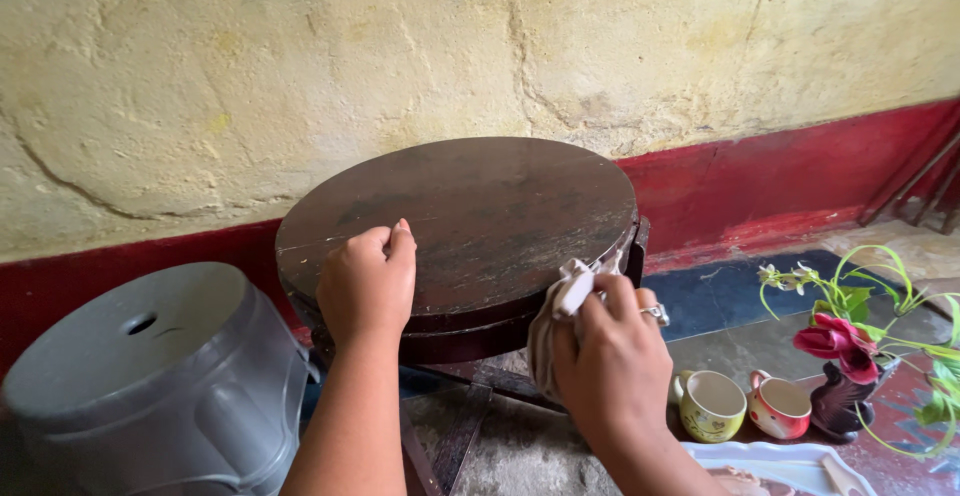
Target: The person cleans a small round wooden table using a spray bottle and cloth. They wipe the tabletop and legs, then place a pink cloth on top of the table.
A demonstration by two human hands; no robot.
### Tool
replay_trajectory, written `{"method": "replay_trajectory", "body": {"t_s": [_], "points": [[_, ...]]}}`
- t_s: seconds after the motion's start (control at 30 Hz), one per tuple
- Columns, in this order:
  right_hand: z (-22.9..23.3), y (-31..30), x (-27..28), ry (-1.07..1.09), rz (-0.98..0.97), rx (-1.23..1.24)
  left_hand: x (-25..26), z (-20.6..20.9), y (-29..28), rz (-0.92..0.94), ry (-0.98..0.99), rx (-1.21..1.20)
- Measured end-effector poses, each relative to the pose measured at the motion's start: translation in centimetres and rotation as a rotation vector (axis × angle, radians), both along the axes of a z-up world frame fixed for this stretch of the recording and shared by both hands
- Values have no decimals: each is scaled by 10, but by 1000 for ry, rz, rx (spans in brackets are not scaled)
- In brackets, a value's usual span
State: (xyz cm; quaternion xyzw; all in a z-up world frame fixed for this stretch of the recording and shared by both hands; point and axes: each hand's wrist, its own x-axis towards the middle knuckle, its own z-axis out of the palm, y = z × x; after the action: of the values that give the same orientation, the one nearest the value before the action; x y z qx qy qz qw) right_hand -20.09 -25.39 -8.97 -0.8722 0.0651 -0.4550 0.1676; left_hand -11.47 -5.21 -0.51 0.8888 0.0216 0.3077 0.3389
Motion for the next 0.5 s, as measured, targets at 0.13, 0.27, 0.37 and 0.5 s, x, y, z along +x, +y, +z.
{"method": "replay_trajectory", "body": {"t_s": [0.13, 0.27, 0.37, 0.5], "points": [[17, -14, -2, 23, -23, -7, -5, 1, -2, -7, 7, 31], [41, -32, 5, -86, 15, 12, -6, 2, -2, 0, 13, 13], [34, -15, -3, 75, 17, 19, -3, 3, -2, -3, 24, -6], [7, 13, -13, 77, 184, -11, -4, -2, -1, -13, 9, -25]]}}
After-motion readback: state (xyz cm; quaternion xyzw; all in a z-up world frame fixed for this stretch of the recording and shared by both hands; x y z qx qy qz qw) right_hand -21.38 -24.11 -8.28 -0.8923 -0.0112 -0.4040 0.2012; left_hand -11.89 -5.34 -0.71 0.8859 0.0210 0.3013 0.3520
